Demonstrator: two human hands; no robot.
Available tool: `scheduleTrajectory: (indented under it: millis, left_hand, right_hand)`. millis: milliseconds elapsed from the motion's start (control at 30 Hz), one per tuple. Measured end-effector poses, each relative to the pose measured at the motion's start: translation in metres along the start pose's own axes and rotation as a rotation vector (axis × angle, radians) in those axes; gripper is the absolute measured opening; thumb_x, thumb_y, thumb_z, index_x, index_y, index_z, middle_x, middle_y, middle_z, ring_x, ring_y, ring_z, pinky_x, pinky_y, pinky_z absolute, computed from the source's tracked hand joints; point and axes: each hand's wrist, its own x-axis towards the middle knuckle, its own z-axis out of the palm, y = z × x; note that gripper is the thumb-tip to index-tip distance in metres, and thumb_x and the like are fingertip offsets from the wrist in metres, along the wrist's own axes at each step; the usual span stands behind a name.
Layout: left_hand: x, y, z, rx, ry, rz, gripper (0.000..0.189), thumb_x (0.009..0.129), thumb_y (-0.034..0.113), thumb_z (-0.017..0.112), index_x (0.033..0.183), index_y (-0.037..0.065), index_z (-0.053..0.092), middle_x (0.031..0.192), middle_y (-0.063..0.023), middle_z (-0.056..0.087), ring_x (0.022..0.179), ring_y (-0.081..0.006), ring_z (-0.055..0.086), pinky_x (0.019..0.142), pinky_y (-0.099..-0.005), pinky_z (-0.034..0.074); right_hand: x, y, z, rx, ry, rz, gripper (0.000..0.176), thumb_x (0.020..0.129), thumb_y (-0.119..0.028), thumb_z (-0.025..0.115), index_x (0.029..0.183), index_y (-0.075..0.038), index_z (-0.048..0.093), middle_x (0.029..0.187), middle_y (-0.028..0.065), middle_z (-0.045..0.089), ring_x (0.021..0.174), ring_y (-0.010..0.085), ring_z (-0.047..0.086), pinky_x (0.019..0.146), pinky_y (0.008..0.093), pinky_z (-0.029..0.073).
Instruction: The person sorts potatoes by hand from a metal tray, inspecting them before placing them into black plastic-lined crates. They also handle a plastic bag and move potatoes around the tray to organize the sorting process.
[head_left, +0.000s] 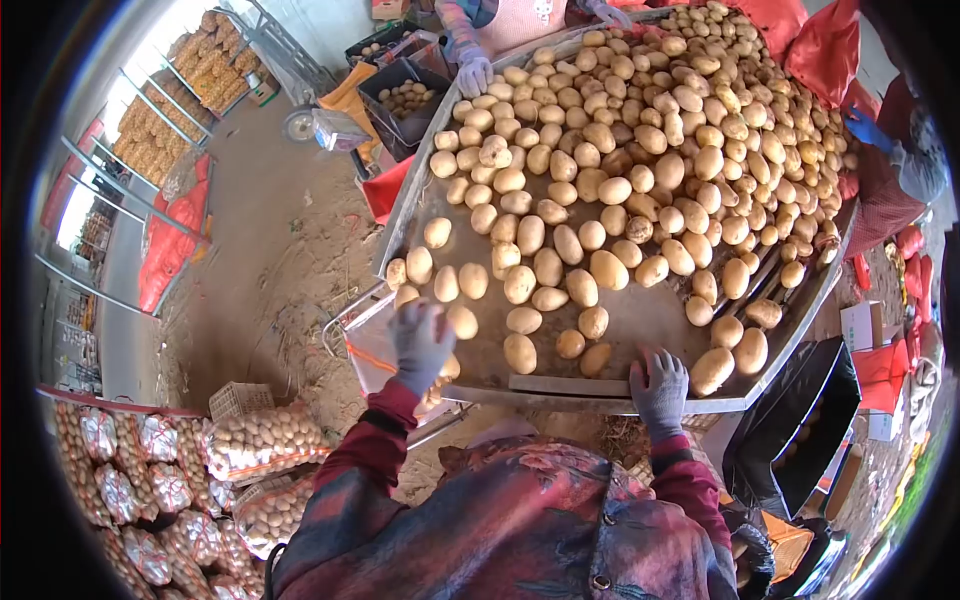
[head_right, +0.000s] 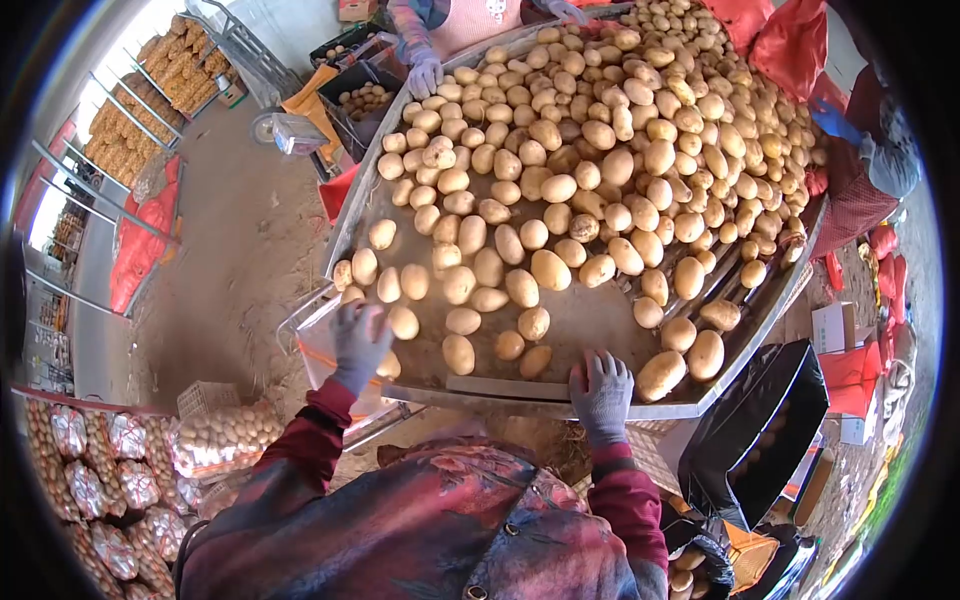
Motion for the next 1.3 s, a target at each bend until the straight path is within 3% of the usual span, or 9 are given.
scheduleTrajectory:
  millis: [200,367,567,633,667,833,1000,1200,1300]
  left_hand:
    - [0.074,0.133,0.042,-0.54,-0.359,0.413,0.054,0.08,0.037,0.075,0.122,0.007,0.059,0.125,-0.0176,0.054,0.122,-0.0372,0.05,0.101,-0.051,0.042]
    - [0.056,0.127,0.069,-0.41,-0.474,0.77,0.068,0.085,0.047,0.068,0.142,0.012,0.052,0.147,-0.019,0.044,0.139,-0.0398,0.037,0.113,-0.0548,0.036]
    - [0.062,0.068,0.038,-0.327,-0.509,0.466,0.04,0.085,0.037,0.072,0.113,0.01,0.065,0.134,-0.0154,0.057,0.111,-0.0364,0.06,0.094,-0.047,0.05]
    - [0.087,0.055,0.045,-0.318,-0.678,0.154,0.024,0.083,0.03,0.076,0.093,0.01,0.065,0.105,-0.0103,0.067,0.079,-0.0301,0.066,0.072,-0.0406,0.054]
    - [0.11,0.049,0.05,-0.464,-0.332,0.184,0.02,0.083,0.026,0.077,0.086,0.01,0.066,0.082,-0.0066,0.066,0.065,-0.0266,0.064,0.06,-0.0374,0.052]
    - [0.246,0.0,0.112,-0.12,-0.059,0.182,0.053,0.084,0.024,0.069,0.134,0.008,0.058,0.137,-0.0174,0.054,0.111,-0.0391,0.06,0.094,-0.0481,0.051]
    - [0.282,-0.038,0.19,-0.369,-0.403,0.062,0.033,0.082,0.021,0.067,0.116,0.023,0.068,0.119,-0.0081,0.054,0.101,-0.0353,0.06,0.086,-0.0496,0.048]
    - [0.272,-0.071,0.149,-0.542,0.103,-0.107,0.039,0.072,0.017,0.075,0.11,0.019,0.066,0.093,-0.0098,0.06,0.086,-0.0344,0.061,0.074,-0.0463,0.05]
    - [0.273,-0.137,0.125,-0.187,0.206,-0.135,0.04,0.072,0.018,0.074,0.111,0.017,0.065,0.095,-0.0095,0.061,0.086,-0.0341,0.06,0.075,-0.047,0.049]
  right_hand:
    - [0.001,0.002,0.001,0.031,0.001,0.045,0.026,0.086,-0.022,0.068,0.106,-0.006,0.068,0.109,0.0145,0.068,0.101,0.0358,0.063,0.088,0.0481,0.049]
    - [0.001,0.003,-0.001,0.023,-0.013,0.059,0.026,0.085,-0.022,0.068,0.105,-0.006,0.068,0.11,0.0147,0.069,0.102,0.0359,0.064,0.088,0.048,0.049]
    - [0.005,-0.005,-0.003,0.01,-0.009,0.098,0.025,0.084,-0.021,0.068,0.105,-0.006,0.068,0.11,0.0136,0.069,0.101,0.0354,0.063,0.087,0.0479,0.05]
    - [0.004,-0.004,-0.002,-0.007,-0.001,0.107,0.025,0.084,-0.02,0.068,0.105,-0.006,0.068,0.109,0.0133,0.068,0.1,0.0353,0.063,0.087,0.0478,0.05]
    - [0.005,-0.003,-0.001,-0.013,-0.014,0.112,0.025,0.084,-0.02,0.068,0.104,-0.006,0.068,0.109,0.013,0.068,0.1,0.035,0.063,0.087,0.0477,0.049]
    - [0.003,-0.001,0.003,-0.038,-0.038,0.122,0.023,0.083,-0.019,0.068,0.103,-0.007,0.068,0.108,0.0121,0.068,0.099,0.0342,0.063,0.087,0.047,0.049]
    - [0.005,-0.001,0.001,-0.031,-0.054,0.08,0.023,0.082,-0.016,0.069,0.103,-0.008,0.068,0.109,0.0128,0.068,0.098,0.0347,0.063,0.087,0.0474,0.049]
    - [0.003,0.001,0.004,-0.043,-0.079,0.123,0.024,0.081,-0.015,0.069,0.104,-0.008,0.068,0.112,0.0135,0.068,0.099,0.0364,0.063,0.088,0.0479,0.049]
    - [0.006,0.0,0.002,-0.054,-0.083,0.108,0.024,0.081,-0.015,0.068,0.104,-0.008,0.067,0.112,0.0129,0.067,0.1,0.0356,0.062,0.089,0.0477,0.048]
